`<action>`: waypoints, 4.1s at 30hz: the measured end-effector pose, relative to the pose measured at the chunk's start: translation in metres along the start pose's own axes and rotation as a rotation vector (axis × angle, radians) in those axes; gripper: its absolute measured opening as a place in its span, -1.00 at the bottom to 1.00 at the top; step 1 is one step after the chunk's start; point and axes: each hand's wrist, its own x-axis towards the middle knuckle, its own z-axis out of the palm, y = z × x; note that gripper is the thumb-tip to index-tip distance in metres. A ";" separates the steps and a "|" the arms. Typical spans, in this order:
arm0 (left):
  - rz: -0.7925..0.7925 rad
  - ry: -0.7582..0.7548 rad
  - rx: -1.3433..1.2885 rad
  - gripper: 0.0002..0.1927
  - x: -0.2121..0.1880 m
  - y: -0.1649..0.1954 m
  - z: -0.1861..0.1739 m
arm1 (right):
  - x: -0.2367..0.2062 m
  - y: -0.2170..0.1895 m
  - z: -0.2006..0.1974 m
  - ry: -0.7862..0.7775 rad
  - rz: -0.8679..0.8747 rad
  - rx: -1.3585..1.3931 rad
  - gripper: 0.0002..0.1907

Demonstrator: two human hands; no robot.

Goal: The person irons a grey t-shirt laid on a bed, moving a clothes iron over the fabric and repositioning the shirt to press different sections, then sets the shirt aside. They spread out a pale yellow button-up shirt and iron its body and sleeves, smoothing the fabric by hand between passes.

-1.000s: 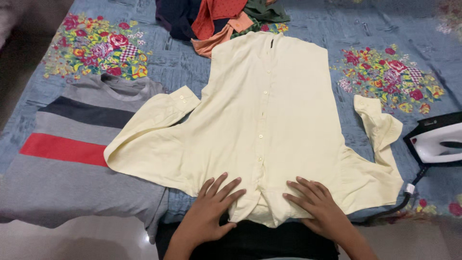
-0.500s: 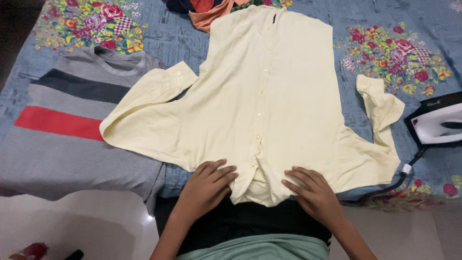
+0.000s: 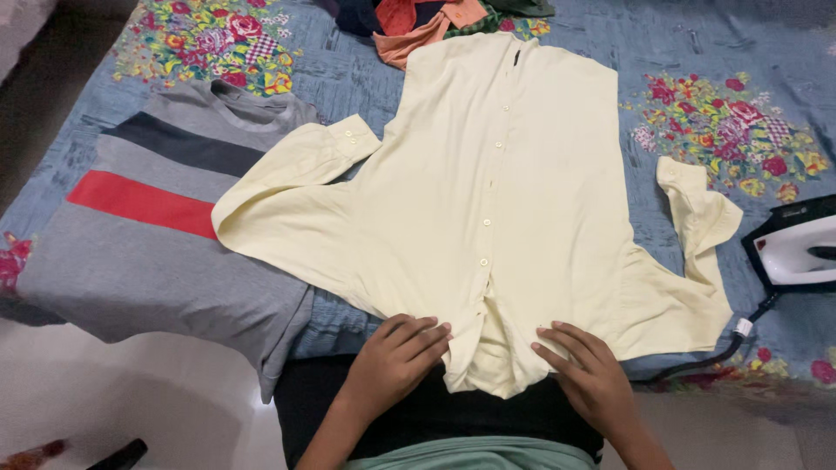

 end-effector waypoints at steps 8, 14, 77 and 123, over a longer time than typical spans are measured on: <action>-0.039 -0.046 -0.081 -0.72 -0.004 0.003 -0.004 | 0.010 -0.003 -0.011 -0.098 -0.052 0.086 -0.49; -0.212 -0.092 -0.320 -0.73 0.002 -0.012 -0.024 | 0.026 0.000 -0.031 -0.178 0.005 0.179 -0.59; -0.212 -0.168 -0.267 -0.54 0.110 0.027 0.120 | 0.040 0.068 0.007 0.008 0.326 -0.127 -0.45; -0.399 -0.176 0.146 -0.32 0.077 -0.035 0.075 | 0.189 0.040 0.088 0.054 0.211 -0.045 -0.45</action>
